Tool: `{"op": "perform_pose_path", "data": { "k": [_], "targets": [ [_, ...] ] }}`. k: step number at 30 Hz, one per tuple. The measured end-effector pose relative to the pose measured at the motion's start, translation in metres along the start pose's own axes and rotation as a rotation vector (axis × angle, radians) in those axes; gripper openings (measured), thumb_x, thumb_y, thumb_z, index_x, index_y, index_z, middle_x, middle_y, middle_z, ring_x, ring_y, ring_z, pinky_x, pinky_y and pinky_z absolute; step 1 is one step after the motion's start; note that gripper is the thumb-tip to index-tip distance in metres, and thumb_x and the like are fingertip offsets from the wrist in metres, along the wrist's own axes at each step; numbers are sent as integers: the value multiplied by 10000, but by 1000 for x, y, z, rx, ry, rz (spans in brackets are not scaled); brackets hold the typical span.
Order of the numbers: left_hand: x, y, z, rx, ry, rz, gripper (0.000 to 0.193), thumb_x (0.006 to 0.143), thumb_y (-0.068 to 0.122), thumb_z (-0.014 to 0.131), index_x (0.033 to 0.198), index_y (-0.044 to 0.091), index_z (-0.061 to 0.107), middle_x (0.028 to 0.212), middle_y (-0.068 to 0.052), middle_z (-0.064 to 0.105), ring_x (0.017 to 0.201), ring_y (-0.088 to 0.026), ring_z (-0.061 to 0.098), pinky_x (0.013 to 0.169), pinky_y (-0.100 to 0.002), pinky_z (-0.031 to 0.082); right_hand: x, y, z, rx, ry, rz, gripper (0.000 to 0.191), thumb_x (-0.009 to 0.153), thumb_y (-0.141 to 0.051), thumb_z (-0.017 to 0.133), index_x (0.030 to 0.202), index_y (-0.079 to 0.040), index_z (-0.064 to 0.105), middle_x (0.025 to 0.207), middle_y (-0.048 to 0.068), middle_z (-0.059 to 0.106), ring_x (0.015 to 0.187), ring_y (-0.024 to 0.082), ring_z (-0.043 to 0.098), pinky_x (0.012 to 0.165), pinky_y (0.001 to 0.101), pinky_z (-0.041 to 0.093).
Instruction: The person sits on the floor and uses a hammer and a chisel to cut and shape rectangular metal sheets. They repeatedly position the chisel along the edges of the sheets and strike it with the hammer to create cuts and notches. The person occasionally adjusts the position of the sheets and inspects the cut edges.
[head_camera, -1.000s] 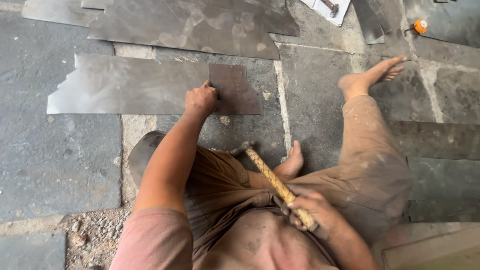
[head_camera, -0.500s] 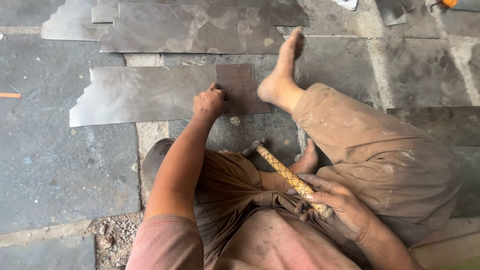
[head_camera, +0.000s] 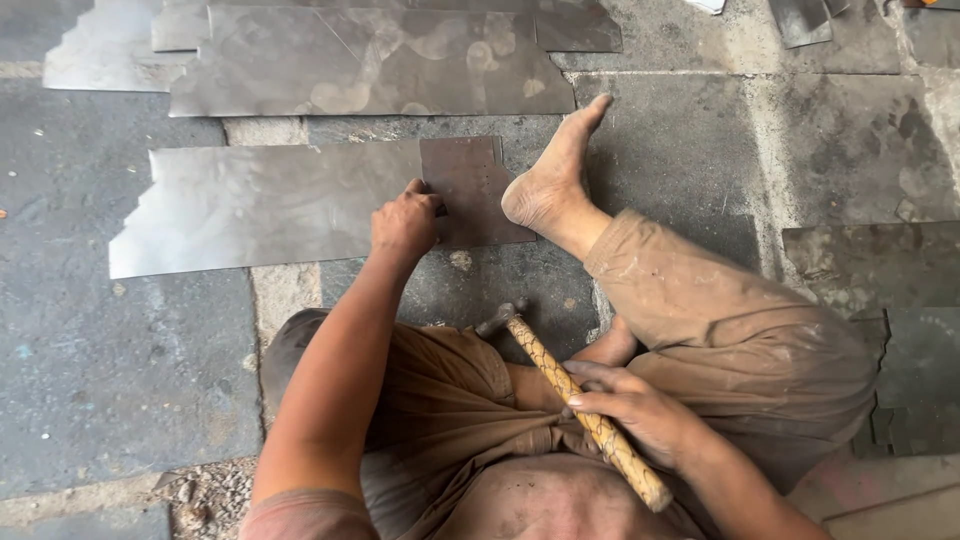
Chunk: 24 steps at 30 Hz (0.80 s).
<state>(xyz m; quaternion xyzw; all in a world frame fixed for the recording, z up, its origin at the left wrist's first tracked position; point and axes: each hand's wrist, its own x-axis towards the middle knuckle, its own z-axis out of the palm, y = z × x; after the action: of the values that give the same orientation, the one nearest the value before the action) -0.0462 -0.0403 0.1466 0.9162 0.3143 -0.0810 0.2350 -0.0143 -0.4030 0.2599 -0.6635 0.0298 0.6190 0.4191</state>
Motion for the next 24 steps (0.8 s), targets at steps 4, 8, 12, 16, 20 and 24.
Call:
{"op": "perform_pose_path", "data": {
  "k": [4, 8, 12, 16, 20, 24],
  "targets": [
    [10, -2, 10, -14, 19, 3, 314, 865, 263, 770, 1178, 246, 759, 1338, -20, 613, 1085, -327, 693, 905, -465, 570, 28, 6, -17, -183, -94, 0, 836, 853, -197, 759, 1567, -31, 358, 944, 163, 632, 543, 126, 587, 461, 251, 511],
    [15, -7, 19, -235, 165, 0, 297, 921, 370, 721, 1031, 97, 762, 1122, -102, 702, 940, -338, 705, 810, -471, 564, 58, 13, -35, -133, -154, -56, 841, 817, -120, 752, 1522, 8, 311, 1145, 53, 690, 575, 93, 618, 469, 249, 516],
    [13, 2, 18, -602, 217, -88, 466, 1050, 463, 529, 998, 23, 675, 847, -118, 728, 808, -261, 760, 728, -406, 583, 67, 22, -53, -141, -187, -43, 831, 834, -114, 737, 1547, 6, 327, 1016, 142, 656, 554, 108, 613, 464, 259, 515],
    [2, 31, 11, -1257, 203, -151, 557, 1048, 531, 441, 1037, -11, 570, 796, -162, 706, 752, -301, 730, 664, -415, 603, 67, 26, -60, -164, -206, -46, 822, 851, -141, 731, 1565, -22, 342, 937, 167, 667, 529, 114, 594, 450, 260, 498],
    [-15, 66, 5, -1934, 121, -302, 486, 1064, 443, 445, 1142, -35, 471, 1034, -236, 644, 962, -377, 732, 892, -475, 633, 71, 25, -59, -125, -226, -75, 821, 828, -131, 739, 1534, -35, 332, 977, 98, 699, 517, 126, 589, 435, 278, 494],
    [-38, 96, 4, -2110, 152, -158, 219, 994, 85, 577, 1165, 28, 453, 1141, -204, 650, 1114, -359, 704, 1002, -445, 613, 72, 26, -61, -94, -257, -58, 815, 831, -138, 735, 1545, -66, 350, 912, 132, 646, 489, 136, 579, 421, 283, 493]
  ]
}}
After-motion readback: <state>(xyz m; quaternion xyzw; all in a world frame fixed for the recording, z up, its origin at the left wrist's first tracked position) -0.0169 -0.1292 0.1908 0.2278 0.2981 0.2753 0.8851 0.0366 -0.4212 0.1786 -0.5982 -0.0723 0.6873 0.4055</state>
